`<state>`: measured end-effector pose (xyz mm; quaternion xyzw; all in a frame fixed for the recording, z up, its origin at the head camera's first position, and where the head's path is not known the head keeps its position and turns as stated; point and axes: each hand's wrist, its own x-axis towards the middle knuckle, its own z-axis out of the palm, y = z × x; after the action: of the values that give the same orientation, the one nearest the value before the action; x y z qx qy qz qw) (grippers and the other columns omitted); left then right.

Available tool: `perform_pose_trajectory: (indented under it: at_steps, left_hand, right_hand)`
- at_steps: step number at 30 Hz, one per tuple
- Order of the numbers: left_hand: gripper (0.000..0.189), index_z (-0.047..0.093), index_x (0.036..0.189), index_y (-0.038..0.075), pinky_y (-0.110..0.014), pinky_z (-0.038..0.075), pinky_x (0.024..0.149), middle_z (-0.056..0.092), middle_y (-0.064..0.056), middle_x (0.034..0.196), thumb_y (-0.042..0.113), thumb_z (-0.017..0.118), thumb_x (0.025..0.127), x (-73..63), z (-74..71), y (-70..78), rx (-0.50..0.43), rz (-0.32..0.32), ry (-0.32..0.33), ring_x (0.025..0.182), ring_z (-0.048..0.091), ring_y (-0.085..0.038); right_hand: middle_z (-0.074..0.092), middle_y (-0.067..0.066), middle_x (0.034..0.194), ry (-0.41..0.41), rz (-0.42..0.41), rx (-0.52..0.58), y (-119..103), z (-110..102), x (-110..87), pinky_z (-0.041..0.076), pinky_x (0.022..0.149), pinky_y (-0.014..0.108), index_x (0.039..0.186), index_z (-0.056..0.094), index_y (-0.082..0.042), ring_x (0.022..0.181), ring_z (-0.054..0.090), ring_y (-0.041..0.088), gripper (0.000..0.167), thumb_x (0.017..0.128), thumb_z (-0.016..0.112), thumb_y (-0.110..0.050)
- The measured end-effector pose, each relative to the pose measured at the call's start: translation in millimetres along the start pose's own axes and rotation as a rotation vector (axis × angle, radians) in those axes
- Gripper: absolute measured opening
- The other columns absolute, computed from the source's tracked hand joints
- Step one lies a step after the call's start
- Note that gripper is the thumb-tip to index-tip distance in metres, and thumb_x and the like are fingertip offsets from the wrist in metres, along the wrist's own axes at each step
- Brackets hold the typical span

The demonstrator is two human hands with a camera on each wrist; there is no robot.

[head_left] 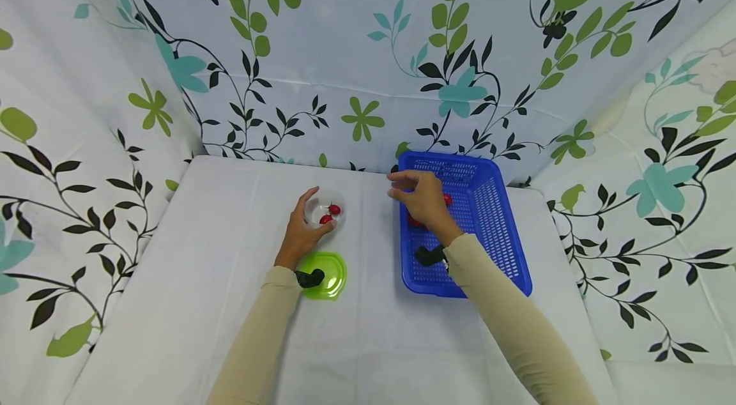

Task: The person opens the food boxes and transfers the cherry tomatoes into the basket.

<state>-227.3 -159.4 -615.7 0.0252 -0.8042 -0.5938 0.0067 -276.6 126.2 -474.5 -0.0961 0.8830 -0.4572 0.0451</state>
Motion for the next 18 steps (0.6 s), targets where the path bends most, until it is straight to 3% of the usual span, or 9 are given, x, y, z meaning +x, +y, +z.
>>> perform_pose_trajectory:
  at_steps: [6,12,18]
  left_hand:
    - [0.091,0.034,0.165,0.029,-0.068,0.025,0.128,0.033,-0.011,0.173,0.026,0.086,0.090,0.3,0.7,-1.5,0.004,-0.008,0.003,0.160,0.030,-0.036]
    - [0.090,0.034,0.165,0.030,-0.069,0.026,0.128,0.034,-0.012,0.172,0.028,0.085,0.091,-0.1,1.6,-0.9,0.007,-0.015,0.008,0.158,0.031,-0.036]
    - [0.091,0.033,0.166,0.030,-0.070,0.025,0.128,0.033,-0.010,0.173,0.030,0.085,0.091,0.1,1.2,0.1,0.009,-0.011,0.002,0.159,0.030,-0.035]
  right_hand:
    - [0.077,0.009,0.129,-0.053,-0.049,-0.001,-17.5,24.1,2.6,0.063,0.097,0.048,0.126,0.079,-0.017,0.119,0.075,0.029,0.032,0.094,0.082,-0.017]
    - [0.078,0.006,0.128,-0.098,-0.098,-0.033,-23.2,46.6,11.2,0.065,0.093,0.043,0.125,0.079,-0.016,0.114,0.077,0.023,0.030,0.095,0.081,-0.016]
    - [0.078,0.001,0.128,-0.153,-0.074,-0.066,-27.5,64.9,15.4,0.065,0.092,0.039,0.127,0.078,-0.020,0.117,0.076,0.022,0.030,0.097,0.079,-0.017]
